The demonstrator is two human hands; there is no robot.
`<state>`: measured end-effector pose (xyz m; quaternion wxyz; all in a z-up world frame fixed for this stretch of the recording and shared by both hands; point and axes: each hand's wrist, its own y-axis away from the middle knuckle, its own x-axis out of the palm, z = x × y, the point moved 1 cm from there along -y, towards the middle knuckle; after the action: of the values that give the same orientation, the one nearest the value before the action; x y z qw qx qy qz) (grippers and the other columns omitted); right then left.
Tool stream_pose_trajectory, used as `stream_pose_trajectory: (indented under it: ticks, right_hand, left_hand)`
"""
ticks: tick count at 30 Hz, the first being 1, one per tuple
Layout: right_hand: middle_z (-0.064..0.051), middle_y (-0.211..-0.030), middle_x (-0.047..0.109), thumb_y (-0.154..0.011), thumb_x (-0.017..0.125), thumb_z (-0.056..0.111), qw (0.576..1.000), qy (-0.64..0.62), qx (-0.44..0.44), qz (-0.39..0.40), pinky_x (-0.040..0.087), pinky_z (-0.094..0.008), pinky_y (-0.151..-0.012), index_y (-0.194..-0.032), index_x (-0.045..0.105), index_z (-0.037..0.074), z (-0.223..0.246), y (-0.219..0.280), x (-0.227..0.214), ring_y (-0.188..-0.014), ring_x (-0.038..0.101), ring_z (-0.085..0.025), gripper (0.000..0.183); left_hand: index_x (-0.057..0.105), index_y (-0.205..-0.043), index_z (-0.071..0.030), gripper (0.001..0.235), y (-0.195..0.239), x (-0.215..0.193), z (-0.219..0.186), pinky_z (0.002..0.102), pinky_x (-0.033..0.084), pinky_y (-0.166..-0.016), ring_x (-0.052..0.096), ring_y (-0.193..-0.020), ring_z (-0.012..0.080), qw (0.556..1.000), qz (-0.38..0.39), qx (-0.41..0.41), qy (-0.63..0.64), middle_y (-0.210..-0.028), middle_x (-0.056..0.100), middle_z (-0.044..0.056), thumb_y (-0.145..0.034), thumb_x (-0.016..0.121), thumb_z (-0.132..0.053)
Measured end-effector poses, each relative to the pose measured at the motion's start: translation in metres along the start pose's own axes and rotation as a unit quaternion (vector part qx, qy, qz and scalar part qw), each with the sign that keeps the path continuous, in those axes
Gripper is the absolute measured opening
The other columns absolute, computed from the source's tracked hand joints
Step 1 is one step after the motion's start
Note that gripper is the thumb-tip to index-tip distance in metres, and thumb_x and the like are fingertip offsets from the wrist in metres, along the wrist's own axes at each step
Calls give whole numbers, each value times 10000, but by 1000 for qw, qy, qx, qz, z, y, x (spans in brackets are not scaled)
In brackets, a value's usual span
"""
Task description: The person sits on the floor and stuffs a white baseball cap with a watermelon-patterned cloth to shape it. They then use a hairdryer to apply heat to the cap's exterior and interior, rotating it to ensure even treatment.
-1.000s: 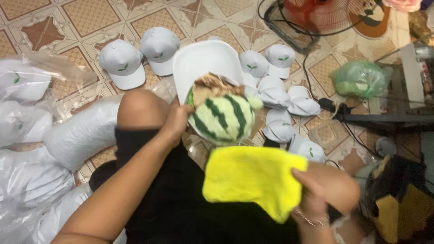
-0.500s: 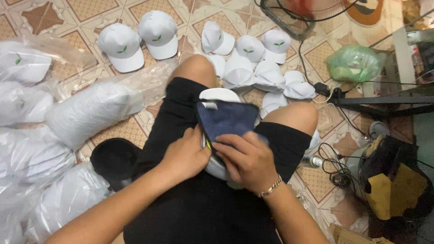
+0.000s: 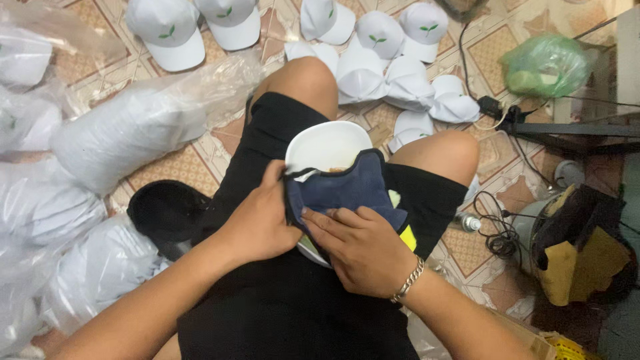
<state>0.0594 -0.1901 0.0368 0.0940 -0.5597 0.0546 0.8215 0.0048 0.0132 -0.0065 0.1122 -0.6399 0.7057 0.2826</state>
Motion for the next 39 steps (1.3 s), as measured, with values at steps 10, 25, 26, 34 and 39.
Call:
stream_pose_trajectory:
  ticks: [10,25,26,34,39]
  right_hand:
    - [-88,-960,728,-702,725,237,987,61,-37,143,449,-390,-904,-961,734,6,7,-41,15,-1095,581,-267,347]
    - [-152,-1361,631,-795,672,76,999,-13,13,-42,416,-446,-1096,-1294,654,-10,8,-3,1,-1334,559,-293,507]
    - [-148,-1342,633,-775,665,82,1000,-12,7,-17,416,-440,-1089,-1267,660,-8,8,-4,4,-1338,551,-294,500]
    - [-228,-1346,620,-847,540,287,963,208,34,167,429,-425,-872,-1174,678,-55,21,-33,53,-1296,517,-362,493]
    - [-265,-1280,651,-878,562,328,944,303,9,130,463,-398,-838,-1115,704,-67,26,-42,45,-1309,537,-420,481]
  left_hand:
    - [562,-1330,-21,444,-4,6,15,408,490,-947,619,-1173,370,984,-32,23,176,-1381,546,169,-944,612,-234]
    - [594,-1177,-12,409,-5,14,8,410,563,-794,714,-943,372,965,-48,-37,255,-1023,708,155,-809,697,-157]
    - [624,-1147,-16,311,-6,11,9,412,565,-762,736,-884,369,968,-41,-46,244,-952,736,153,-891,643,-190]
    - [652,-1048,24,228,-2,17,-2,467,550,-633,715,-735,418,992,-89,21,86,-766,702,247,-985,531,-159]
    - [662,-1062,28,221,-9,4,1,462,548,-625,710,-759,419,987,-98,89,87,-778,692,239,-990,539,-142]
